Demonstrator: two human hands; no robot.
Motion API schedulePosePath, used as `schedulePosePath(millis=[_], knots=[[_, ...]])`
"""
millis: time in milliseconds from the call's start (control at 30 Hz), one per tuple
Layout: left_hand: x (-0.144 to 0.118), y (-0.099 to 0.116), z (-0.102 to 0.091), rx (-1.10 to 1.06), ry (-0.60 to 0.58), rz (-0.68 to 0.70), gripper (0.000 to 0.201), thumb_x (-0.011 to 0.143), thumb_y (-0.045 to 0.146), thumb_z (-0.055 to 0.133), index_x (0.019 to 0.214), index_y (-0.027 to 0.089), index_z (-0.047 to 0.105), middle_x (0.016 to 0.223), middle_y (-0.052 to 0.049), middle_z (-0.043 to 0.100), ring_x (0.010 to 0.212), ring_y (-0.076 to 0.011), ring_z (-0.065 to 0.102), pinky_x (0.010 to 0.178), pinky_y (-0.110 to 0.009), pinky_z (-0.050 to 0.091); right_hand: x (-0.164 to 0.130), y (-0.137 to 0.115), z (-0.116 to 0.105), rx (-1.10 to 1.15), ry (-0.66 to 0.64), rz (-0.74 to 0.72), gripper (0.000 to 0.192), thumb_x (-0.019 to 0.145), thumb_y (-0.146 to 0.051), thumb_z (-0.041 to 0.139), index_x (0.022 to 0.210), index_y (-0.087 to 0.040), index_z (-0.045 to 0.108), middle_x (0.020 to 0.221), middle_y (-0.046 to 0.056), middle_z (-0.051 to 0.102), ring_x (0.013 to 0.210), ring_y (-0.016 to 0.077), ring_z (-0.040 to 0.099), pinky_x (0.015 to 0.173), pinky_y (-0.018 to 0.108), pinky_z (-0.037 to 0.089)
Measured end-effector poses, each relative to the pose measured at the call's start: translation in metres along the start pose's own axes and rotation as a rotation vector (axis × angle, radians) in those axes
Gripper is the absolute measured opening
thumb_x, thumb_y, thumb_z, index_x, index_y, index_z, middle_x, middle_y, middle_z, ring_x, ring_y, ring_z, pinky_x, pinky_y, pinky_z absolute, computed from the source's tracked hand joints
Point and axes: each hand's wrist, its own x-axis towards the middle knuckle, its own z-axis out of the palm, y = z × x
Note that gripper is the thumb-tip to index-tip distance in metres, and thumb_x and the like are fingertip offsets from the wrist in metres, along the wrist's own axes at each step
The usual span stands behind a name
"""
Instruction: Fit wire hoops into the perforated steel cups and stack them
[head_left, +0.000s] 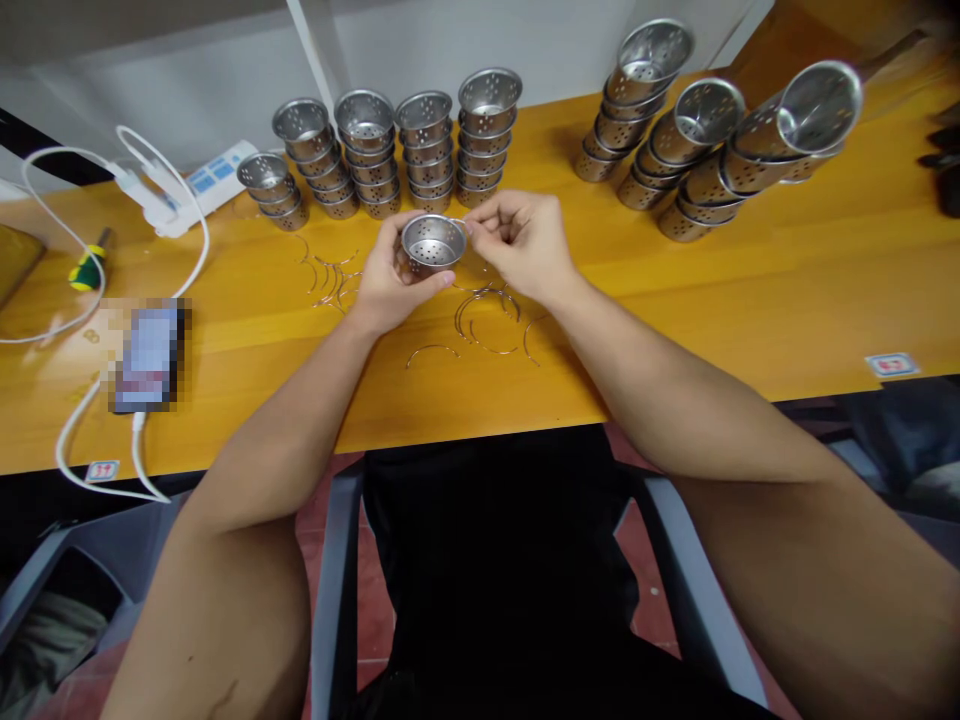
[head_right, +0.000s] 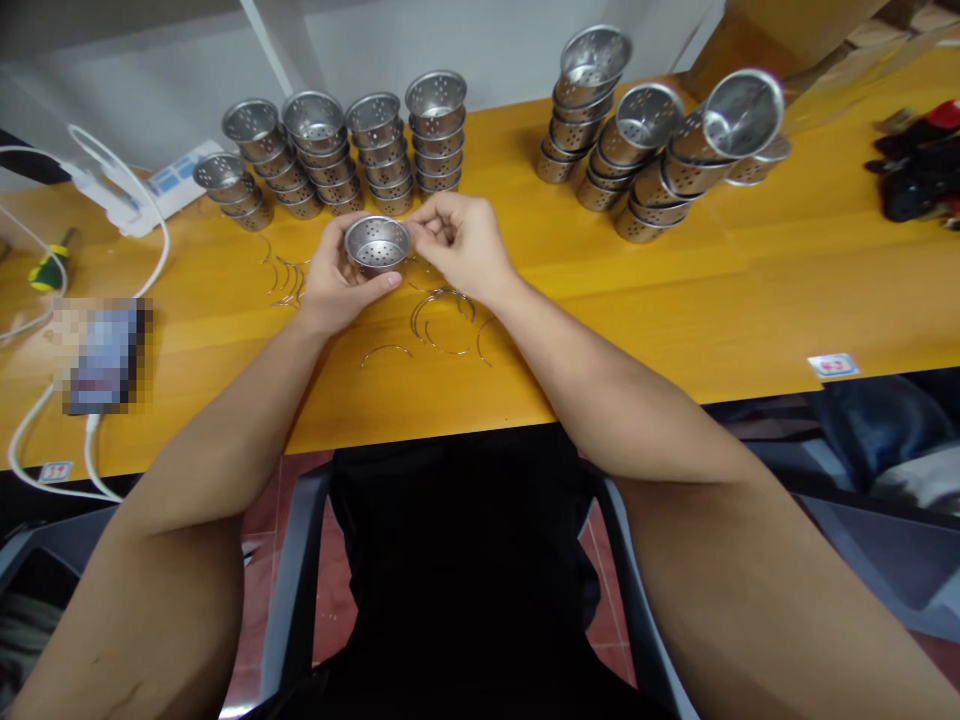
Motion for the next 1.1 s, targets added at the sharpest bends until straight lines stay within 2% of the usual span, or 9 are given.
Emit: schedulePosePath(millis=[267,500,833,967,1100], knots=[[-0.001,0.007,0.002,0.019,-0.034,-0.041,0.113,0.077,0.084,0.112,0.161,0.031,0.059,0.154,-0.013,0.075,0.141,-0.0339,0.085,0.121,-0.052,0.076,-0.003,-0.005,0.002,-0.059,-0.015,0.027,0.032,0.113,-0.053,0.092,0.104,-0.024,0.082,0.081,0.002,0.057,0.069,0.0187,0.054,0.071,0.038,0.066],[-0.003,0.006,0.006,-0.019,-0.109,0.017,0.107,0.083,0.084,0.109,0.162,0.033,0.058,0.151,-0.009,0.073,0.136,-0.032,0.087,0.122,-0.057,0.075,-0.004,-0.006,0.008,-0.141,0.006,0.023,0.015,0.108,-0.034,0.09,0.102,-0.024,0.082,0.077,0.0,0.057,0.069,0.0191,0.054,0.074,0.039,0.063],[-0.003,0.01,0.009,-0.012,-0.122,0.029,0.105,0.086,0.086,0.105,0.162,0.034,0.056,0.151,-0.008,0.073,0.137,-0.0323,0.086,0.121,-0.056,0.075,-0.005,-0.012,0.008,-0.182,0.001,0.064,0.017,0.104,-0.032,0.091,0.097,-0.025,0.077,0.076,-0.001,0.055,0.072,0.0199,0.054,0.078,0.04,0.063],[-0.003,0.01,0.01,-0.011,-0.092,-0.028,0.109,0.079,0.09,0.107,0.158,0.032,0.059,0.15,-0.009,0.073,0.137,-0.0339,0.086,0.122,-0.057,0.075,-0.005,-0.014,0.009,-0.167,-0.004,0.089,0.023,0.104,-0.04,0.093,0.097,-0.028,0.075,0.077,0.0,0.055,0.073,0.0217,0.054,0.08,0.041,0.065],[-0.004,0.017,0.013,-0.022,-0.083,-0.072,0.112,0.077,0.091,0.107,0.159,0.031,0.06,0.152,-0.011,0.072,0.14,-0.0344,0.083,0.124,-0.056,0.074,-0.006,-0.016,0.012,-0.167,0.026,0.096,0.027,0.11,-0.05,0.087,0.099,-0.029,0.073,0.077,0.0,0.051,0.074,0.0236,0.056,0.083,0.044,0.069]])
